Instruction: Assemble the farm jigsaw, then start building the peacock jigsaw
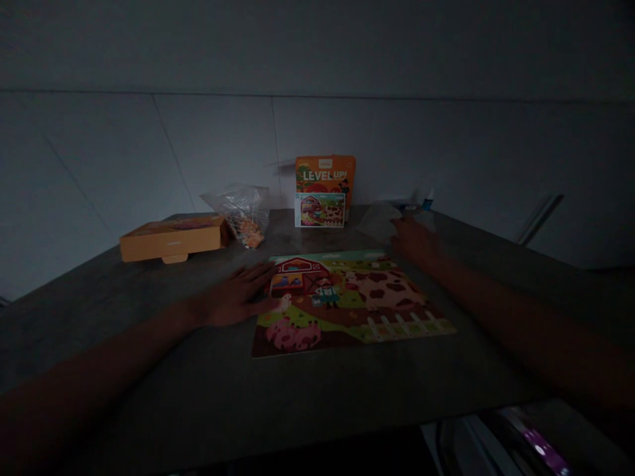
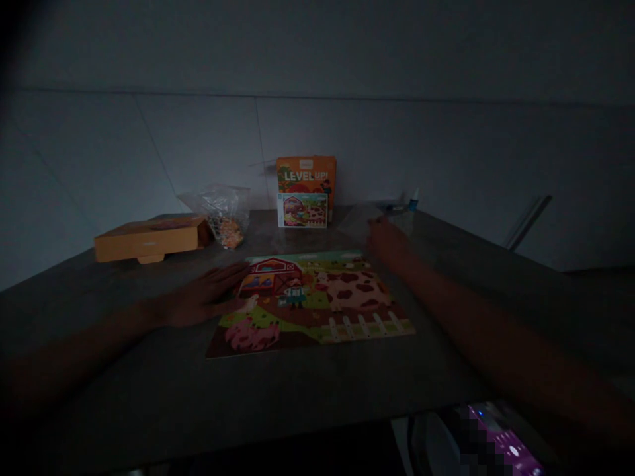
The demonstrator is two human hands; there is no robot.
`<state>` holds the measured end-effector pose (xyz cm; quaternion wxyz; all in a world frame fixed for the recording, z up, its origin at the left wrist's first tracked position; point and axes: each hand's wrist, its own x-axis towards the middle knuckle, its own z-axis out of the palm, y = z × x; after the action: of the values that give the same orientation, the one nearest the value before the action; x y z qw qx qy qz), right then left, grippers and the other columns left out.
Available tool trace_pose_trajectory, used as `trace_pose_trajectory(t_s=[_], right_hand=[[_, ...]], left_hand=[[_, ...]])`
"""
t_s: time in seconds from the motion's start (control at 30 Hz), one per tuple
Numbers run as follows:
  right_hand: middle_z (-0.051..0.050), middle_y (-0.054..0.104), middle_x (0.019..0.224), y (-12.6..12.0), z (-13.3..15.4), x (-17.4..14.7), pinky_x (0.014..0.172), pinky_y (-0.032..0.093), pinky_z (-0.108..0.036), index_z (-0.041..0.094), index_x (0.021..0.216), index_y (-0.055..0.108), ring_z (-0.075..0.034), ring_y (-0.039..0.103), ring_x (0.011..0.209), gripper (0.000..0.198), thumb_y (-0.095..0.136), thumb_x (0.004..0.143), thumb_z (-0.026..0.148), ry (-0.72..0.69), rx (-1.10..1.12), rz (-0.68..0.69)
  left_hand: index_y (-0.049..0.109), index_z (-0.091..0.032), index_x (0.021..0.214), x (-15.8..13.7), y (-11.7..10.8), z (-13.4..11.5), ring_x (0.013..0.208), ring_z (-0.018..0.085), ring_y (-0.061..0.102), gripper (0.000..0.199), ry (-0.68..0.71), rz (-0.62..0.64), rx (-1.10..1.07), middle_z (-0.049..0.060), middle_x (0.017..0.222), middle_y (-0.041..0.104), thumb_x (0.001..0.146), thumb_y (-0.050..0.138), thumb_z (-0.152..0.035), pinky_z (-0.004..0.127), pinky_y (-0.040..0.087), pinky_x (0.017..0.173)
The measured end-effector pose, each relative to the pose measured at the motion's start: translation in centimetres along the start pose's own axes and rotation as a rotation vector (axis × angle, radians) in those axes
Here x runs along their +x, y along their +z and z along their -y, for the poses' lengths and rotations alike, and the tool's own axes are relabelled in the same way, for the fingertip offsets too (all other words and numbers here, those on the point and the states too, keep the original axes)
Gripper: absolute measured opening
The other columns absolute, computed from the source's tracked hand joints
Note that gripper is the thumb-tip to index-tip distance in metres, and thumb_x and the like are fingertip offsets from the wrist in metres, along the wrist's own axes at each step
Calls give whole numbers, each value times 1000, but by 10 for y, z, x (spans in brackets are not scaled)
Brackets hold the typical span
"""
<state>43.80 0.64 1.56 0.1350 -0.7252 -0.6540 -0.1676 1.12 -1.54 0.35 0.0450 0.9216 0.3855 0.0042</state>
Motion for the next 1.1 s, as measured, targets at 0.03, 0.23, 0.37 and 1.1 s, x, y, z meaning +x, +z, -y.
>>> trace_pose_trajectory(t_s=[0.03, 0.23, 0.37, 1.1], right_hand=[[-27, 56, 136, 2, -9, 2, 94, 49, -43, 6, 137, 55, -35, 62, 116, 45, 53, 95, 21, 47, -12, 24], [-24, 72, 102, 12, -31, 6, 78, 49, -35, 6, 97, 74, -29, 71, 93, 25, 59, 95, 27, 89, -32, 195], [-25, 72, 101, 1, -11, -1, 75, 47, -34, 6, 95, 73, -26, 70, 90, 29, 50, 99, 22, 2, -34, 109], [-17, 64, 131, -47, 96, -72, 101, 51, -47, 14, 140, 51, -26, 58, 123, 40, 44, 103, 27, -1014, 603, -347]], left_hand=[[18, -21, 161, 0, 0, 0, 153, 33, 23, 80, 8, -1, 1, 12, 167, 19, 99, 29, -70, 50, 20, 124], [23, -17, 160, -4, -1, 0, 153, 33, 21, 78, 19, 19, 10, 13, 167, 18, 101, 25, -68, 50, 22, 124], [32, -20, 157, -7, 1, 0, 151, 33, 29, 71, 57, -60, -13, 13, 165, 26, 102, 31, -64, 49, 27, 123], [69, -18, 96, -23, -27, -44, 88, 23, 59, 30, 573, -968, -22, 9, 87, 58, 93, 39, -17, 39, 51, 73]])
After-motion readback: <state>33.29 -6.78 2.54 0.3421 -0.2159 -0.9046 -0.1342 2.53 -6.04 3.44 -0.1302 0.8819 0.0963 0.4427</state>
